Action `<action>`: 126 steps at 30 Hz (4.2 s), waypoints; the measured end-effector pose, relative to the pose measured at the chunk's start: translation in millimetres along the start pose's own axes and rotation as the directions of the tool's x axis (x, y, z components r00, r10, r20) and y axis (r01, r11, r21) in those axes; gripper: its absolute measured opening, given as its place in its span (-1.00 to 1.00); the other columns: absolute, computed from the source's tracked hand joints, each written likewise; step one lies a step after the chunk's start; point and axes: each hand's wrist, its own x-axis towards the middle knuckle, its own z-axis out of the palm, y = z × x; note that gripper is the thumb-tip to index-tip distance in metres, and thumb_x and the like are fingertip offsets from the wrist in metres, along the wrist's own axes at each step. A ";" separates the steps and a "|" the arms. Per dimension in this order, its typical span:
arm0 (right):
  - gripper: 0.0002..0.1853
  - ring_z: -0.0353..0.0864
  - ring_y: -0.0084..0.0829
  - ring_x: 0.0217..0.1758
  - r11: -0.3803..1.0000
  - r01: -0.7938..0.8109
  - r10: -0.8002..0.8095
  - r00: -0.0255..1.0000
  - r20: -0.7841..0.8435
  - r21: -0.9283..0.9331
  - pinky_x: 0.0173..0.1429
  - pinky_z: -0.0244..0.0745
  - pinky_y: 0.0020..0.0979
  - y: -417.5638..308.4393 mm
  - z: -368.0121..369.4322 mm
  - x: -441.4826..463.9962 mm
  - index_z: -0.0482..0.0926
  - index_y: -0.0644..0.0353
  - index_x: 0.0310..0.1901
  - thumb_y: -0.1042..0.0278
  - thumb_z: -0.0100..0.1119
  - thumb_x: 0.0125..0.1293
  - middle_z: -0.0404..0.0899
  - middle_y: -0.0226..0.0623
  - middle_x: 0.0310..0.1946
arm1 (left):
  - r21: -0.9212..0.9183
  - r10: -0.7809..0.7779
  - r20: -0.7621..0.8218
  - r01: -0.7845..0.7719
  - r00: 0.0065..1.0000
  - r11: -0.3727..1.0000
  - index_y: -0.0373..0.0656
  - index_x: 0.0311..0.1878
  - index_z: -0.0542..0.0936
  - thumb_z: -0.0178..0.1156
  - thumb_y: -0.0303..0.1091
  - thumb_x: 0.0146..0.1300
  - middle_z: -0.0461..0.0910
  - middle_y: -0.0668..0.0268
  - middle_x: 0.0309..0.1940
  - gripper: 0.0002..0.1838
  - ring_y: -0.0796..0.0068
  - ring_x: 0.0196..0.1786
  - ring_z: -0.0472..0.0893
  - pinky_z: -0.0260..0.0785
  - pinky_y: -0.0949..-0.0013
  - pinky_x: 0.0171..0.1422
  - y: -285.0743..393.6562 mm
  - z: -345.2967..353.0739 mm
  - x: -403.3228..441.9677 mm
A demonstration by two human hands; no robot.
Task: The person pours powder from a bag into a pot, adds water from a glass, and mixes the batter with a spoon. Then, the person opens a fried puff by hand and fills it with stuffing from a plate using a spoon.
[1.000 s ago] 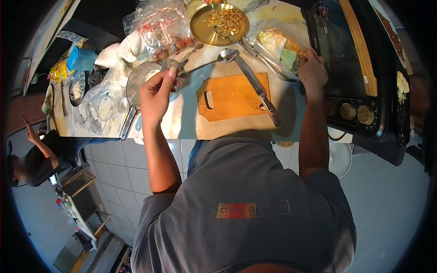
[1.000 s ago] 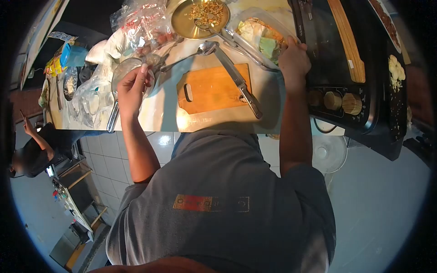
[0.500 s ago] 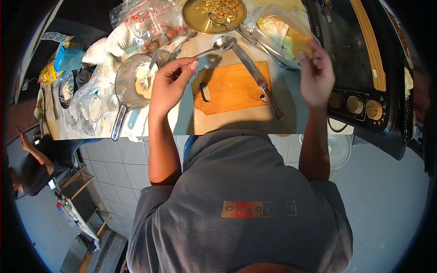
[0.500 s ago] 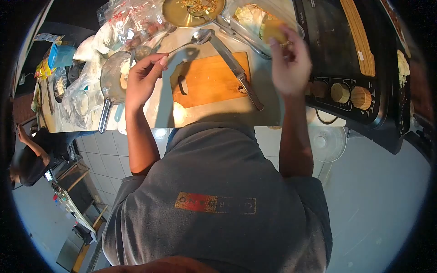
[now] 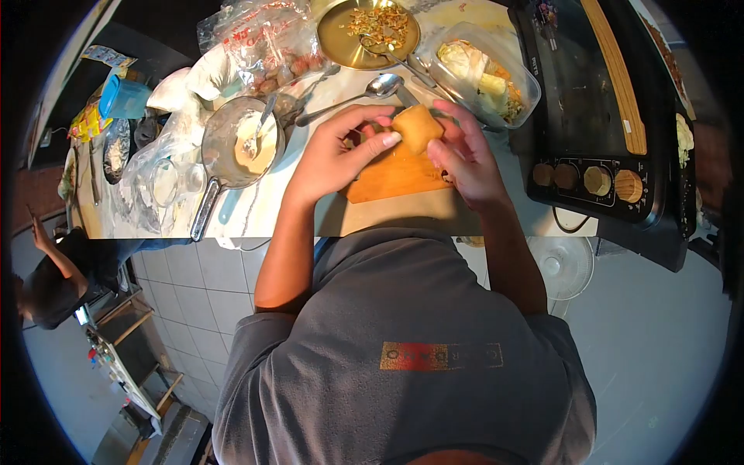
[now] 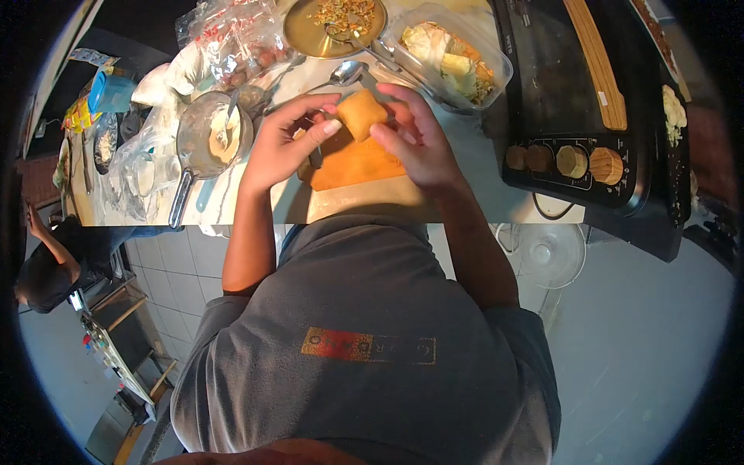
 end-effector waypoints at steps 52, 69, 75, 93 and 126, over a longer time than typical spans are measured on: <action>-0.68 0.55 -0.53 0.07 0.940 0.121 -0.106 0.992 0.062 -0.320 0.13 0.47 -0.48 1.2 0.9 19.5 0.52 0.35 0.11 0.46 0.19 0.35 0.52 -0.29 0.01 | 0.265 0.266 -0.123 -0.227 0.956 0.937 -0.28 -0.07 0.62 0.51 -0.42 -0.06 0.64 0.20 -0.13 -0.56 0.37 -0.10 0.62 0.47 0.38 0.02 -1.4 14.0 2.0; -0.66 0.64 0.03 -0.23 -0.118 -0.159 -0.213 0.968 -0.131 -0.980 -0.15 0.51 -0.07 15.1 -25.5 94.5 0.52 0.22 -0.04 0.17 0.21 0.27 0.63 0.03 -0.32 | 0.095 0.142 -0.250 -0.122 0.958 0.988 -0.28 0.04 0.57 0.37 -0.56 0.07 0.55 0.20 0.03 -0.59 0.43 0.04 0.56 0.41 0.40 0.10 -22.1 -9.6 -4.5; -0.68 0.61 0.07 -0.24 -0.103 -0.179 -0.231 0.961 -0.151 -0.979 -0.12 0.49 -0.01 14.9 -32.8 110.4 0.52 0.23 -0.09 0.16 0.20 0.27 0.61 0.01 -0.38 | 0.088 0.116 -0.269 -0.095 0.956 0.992 -0.31 0.06 0.55 0.33 -0.61 0.10 0.50 0.19 0.05 -0.59 0.41 0.07 0.55 0.41 0.38 0.16 -23.6 -21.7 -9.3; -0.62 0.65 0.02 -0.20 0.158 -0.146 -0.430 0.880 -0.201 -0.977 -0.08 0.53 -0.10 9.7 -82.7 86.3 0.56 0.27 -0.10 0.07 0.13 0.32 0.66 0.01 -0.31 | 0.023 0.099 -0.296 -0.096 0.950 0.995 -0.31 0.00 0.58 0.39 -0.58 0.04 0.55 0.21 -0.01 -0.60 0.53 -0.11 0.52 0.42 0.45 0.03 -23.2 -16.1 0.4; -0.65 0.65 -0.24 -0.48 0.707 -0.102 -0.356 0.804 -0.477 -0.700 -0.31 0.47 -0.28 28.2 -56.1 141.4 0.58 0.33 -0.45 0.16 0.10 0.28 0.60 -0.11 -0.60 | -0.120 0.041 -0.338 -0.087 0.940 0.989 -0.32 0.11 0.50 0.30 -0.63 0.14 0.46 0.19 0.11 -0.57 0.43 0.09 0.54 0.40 0.38 0.16 -29.2 -23.0 -8.9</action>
